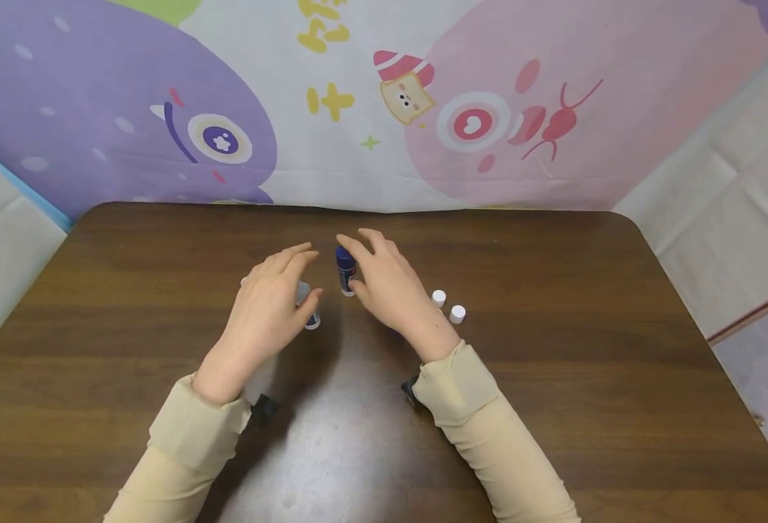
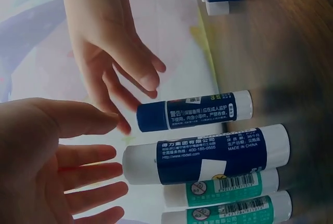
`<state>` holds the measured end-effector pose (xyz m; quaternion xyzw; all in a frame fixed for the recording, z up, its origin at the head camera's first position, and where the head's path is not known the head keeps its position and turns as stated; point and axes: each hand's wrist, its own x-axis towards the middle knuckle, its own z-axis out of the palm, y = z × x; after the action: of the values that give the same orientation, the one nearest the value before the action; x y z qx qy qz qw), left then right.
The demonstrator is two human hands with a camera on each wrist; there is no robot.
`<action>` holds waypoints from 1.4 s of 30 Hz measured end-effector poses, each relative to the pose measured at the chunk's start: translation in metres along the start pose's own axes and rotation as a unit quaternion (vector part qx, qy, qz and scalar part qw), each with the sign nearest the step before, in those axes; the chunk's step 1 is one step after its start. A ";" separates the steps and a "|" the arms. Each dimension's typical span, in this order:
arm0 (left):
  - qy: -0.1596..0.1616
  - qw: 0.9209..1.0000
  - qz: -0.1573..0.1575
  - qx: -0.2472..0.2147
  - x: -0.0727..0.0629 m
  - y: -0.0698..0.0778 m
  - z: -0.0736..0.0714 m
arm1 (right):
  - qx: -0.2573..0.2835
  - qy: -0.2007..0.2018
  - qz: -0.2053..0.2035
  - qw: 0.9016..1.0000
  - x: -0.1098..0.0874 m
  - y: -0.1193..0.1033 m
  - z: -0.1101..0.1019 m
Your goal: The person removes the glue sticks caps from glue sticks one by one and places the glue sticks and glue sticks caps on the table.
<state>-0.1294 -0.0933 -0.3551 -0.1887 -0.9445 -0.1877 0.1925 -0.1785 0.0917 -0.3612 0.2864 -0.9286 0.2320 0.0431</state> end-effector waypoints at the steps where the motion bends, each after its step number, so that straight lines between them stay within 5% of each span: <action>1: -0.004 1.000 -0.001 -0.001 0.000 0.000 0.000 | -0.004 -0.006 0.000 1.000 0.002 -0.001 0.001; 22: -0.050 0.999 -0.005 0.012 0.006 0.004 0.010 | 0.010 0.017 0.036 0.999 0.001 -0.006 0.004; 28: -0.032 0.999 0.011 0.004 0.007 0.008 0.012 | 0.021 0.083 0.025 0.996 -0.011 -0.015 -0.010; 33: 0.012 0.999 0.041 0.001 0.009 0.015 0.015 | 0.053 0.142 0.002 0.988 -0.020 -0.026 -0.018; 38: 0.068 0.995 0.074 0.016 0.011 0.020 0.019 | 0.081 0.174 -0.021 0.981 -0.027 -0.034 -0.021; 42: 0.081 0.993 0.084 0.009 0.012 0.021 0.019 | 0.091 0.177 -0.017 0.980 -0.030 -0.036 -0.020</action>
<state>-0.1358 -0.0634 -0.3602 -0.2497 -0.9083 -0.1767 0.2855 -0.1348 0.0906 -0.3350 0.2596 -0.8761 0.3618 0.1849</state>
